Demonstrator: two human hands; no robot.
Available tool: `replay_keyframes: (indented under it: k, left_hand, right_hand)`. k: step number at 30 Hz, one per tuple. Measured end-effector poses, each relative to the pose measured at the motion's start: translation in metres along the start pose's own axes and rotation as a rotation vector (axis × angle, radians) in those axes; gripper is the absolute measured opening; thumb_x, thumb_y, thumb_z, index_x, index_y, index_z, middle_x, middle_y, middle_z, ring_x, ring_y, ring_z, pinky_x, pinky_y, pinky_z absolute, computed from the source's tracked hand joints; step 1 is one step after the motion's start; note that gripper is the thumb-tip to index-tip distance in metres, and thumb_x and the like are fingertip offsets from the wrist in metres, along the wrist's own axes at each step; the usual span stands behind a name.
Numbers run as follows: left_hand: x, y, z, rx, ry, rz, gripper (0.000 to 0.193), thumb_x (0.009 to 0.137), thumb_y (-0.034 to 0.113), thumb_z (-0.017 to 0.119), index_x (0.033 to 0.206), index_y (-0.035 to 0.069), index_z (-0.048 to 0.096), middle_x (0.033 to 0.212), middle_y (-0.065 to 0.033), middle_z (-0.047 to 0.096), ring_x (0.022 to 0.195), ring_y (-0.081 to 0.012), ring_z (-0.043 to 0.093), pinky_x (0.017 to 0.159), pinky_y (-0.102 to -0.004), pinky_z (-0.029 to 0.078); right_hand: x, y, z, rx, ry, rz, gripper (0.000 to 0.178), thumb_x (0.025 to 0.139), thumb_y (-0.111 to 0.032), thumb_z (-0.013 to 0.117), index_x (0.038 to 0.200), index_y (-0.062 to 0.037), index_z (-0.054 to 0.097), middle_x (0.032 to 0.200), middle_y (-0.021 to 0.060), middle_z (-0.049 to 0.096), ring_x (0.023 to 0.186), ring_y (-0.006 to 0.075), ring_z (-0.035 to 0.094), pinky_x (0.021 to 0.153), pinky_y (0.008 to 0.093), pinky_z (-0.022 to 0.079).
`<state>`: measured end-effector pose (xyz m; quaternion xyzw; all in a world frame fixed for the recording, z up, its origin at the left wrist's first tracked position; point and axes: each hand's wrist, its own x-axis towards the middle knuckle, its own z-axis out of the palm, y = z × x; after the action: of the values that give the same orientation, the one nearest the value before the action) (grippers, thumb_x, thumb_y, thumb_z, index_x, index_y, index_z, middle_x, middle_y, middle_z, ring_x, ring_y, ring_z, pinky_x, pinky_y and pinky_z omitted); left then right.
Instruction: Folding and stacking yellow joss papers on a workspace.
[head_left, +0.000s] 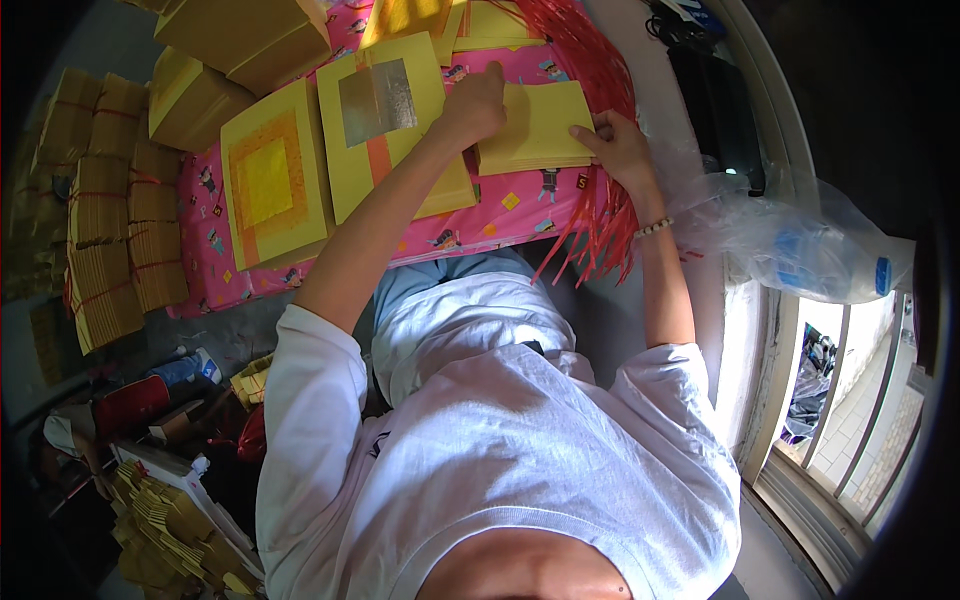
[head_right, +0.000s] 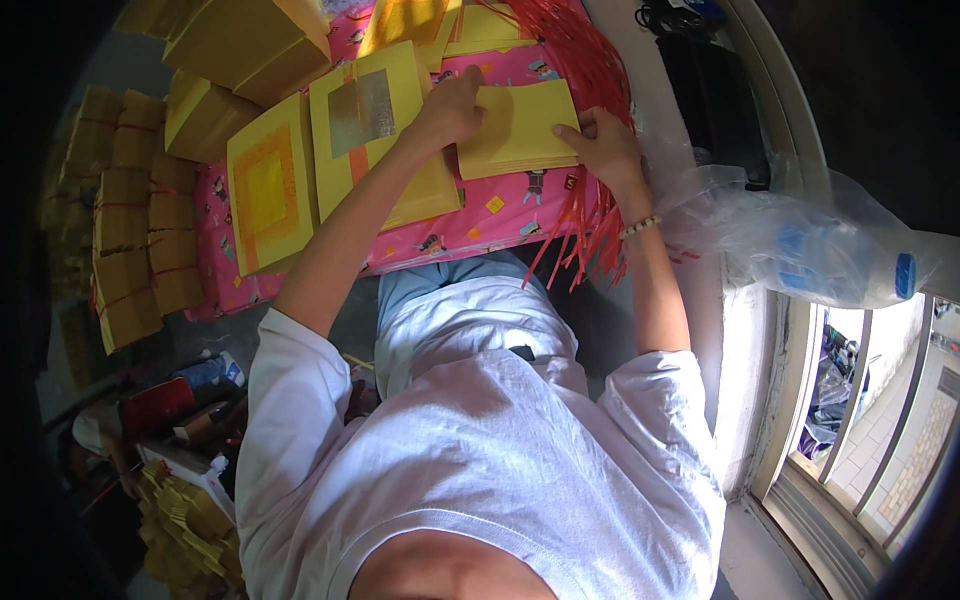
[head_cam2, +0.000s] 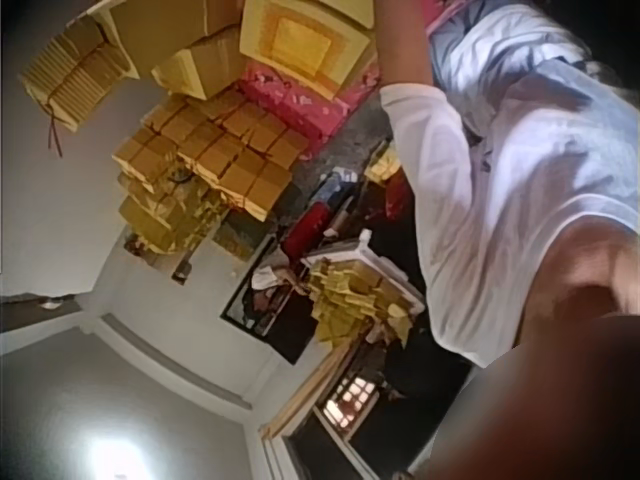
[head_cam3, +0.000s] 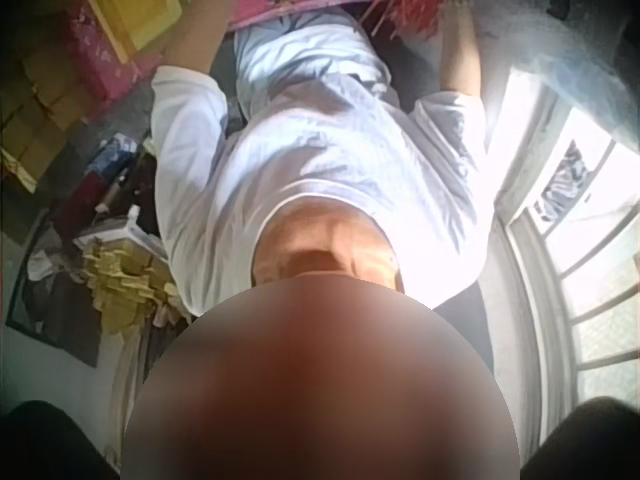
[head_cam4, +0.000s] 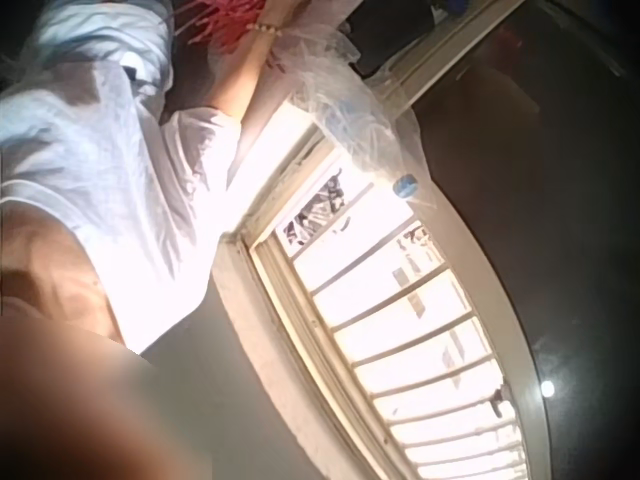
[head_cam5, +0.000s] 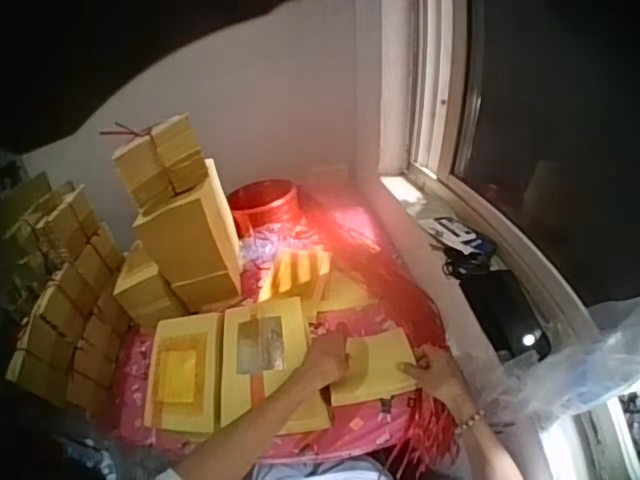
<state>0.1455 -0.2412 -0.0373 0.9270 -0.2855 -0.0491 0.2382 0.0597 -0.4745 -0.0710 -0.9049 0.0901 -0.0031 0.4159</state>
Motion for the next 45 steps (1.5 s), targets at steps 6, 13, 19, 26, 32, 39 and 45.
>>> replay_keyframes:
  k: [6, 13, 19, 26, 32, 39, 45]
  left_hand:
    - [-0.001, 0.002, 0.001, -0.018, -0.024, -0.063, 0.039, 0.072, 0.005, 0.065, 0.103, -0.007, 0.044, 0.092, -0.0272, 0.061, 0.088, -0.0423, 0.062, 0.072, -0.0477, 0.051]
    - [-0.009, 0.025, -0.01, 0.256, 0.092, -0.023, 0.042, 0.069, 0.004, 0.066, 0.106, -0.008, 0.051, 0.105, -0.0233, 0.055, 0.103, -0.0399, 0.05, 0.088, -0.044, 0.046]
    - [-0.034, 0.029, -0.036, 0.035, 0.373, 0.044, 0.044, 0.075, 0.005, 0.066, 0.117, 0.001, 0.053, 0.104, -0.0177, 0.057, 0.106, -0.0344, 0.051, 0.087, -0.0383, 0.046]
    - [-0.141, 0.0, -0.099, -0.271, 0.209, 0.041, 0.032, 0.077, 0.009, 0.067, 0.108, 0.007, 0.06, 0.102, -0.0128, 0.059, 0.097, -0.031, 0.057, 0.085, -0.0383, 0.046]
    - [-0.196, -0.011, -0.103, -0.176, 0.193, -0.014, 0.04, 0.072, 0.012, 0.072, 0.11, 0.007, 0.059, 0.108, -0.0107, 0.059, 0.104, -0.0312, 0.052, 0.09, -0.0396, 0.043]
    - [-0.207, -0.021, -0.087, -0.066, 0.267, 0.036, 0.048, 0.071, 0.007, 0.071, 0.117, 0.008, 0.058, 0.125, -0.0069, 0.056, 0.111, -0.0305, 0.05, 0.094, -0.0403, 0.043]
    - [-0.209, -0.03, -0.074, 0.051, 0.272, 0.033, 0.046, 0.075, 0.006, 0.066, 0.12, 0.01, 0.059, 0.121, -0.0054, 0.06, 0.114, -0.0275, 0.051, 0.095, -0.0401, 0.043]
  right_hand:
    - [-0.017, -0.035, -0.009, -0.142, 0.022, -0.04, 0.043, 0.077, -0.042, 0.071, 0.093, -0.004, 0.061, 0.071, 0.0078, 0.066, 0.066, 0.022, 0.065, 0.06, 0.0346, 0.048]
    - [-0.025, -0.035, -0.009, -0.271, 0.16, -0.11, 0.043, 0.078, -0.042, 0.071, 0.095, -0.005, 0.06, 0.075, 0.0092, 0.063, 0.068, 0.0238, 0.063, 0.063, 0.0368, 0.048]
    - [-0.031, -0.067, -0.013, -0.186, 0.371, -0.283, 0.031, 0.077, -0.025, 0.075, 0.095, -0.0044, 0.06, 0.079, 0.0083, 0.057, 0.066, 0.0218, 0.055, 0.062, 0.0337, 0.047]
    - [-0.055, -0.136, -0.002, 0.02, 0.066, -0.57, 0.025, 0.077, -0.013, 0.074, 0.096, -0.0038, 0.062, 0.084, 0.0094, 0.058, 0.071, 0.0215, 0.058, 0.063, 0.0314, 0.048]
    - [-0.061, -0.163, 0.04, -0.208, -0.178, -0.95, 0.038, 0.072, -0.016, 0.074, 0.105, -0.0059, 0.06, 0.099, 0.0081, 0.06, 0.095, 0.0264, 0.057, 0.08, 0.0371, 0.048]
    - [-0.057, -0.171, 0.064, -0.375, -0.208, -1.064, 0.048, 0.074, -0.022, 0.072, 0.118, -0.01, 0.06, 0.12, 0.0079, 0.058, 0.112, 0.028, 0.053, 0.093, 0.039, 0.044]
    - [-0.054, -0.167, 0.065, -0.357, -0.246, -1.099, 0.032, 0.078, -0.021, 0.068, 0.109, -0.0101, 0.066, 0.118, 0.0081, 0.062, 0.113, 0.0281, 0.055, 0.093, 0.0389, 0.045]
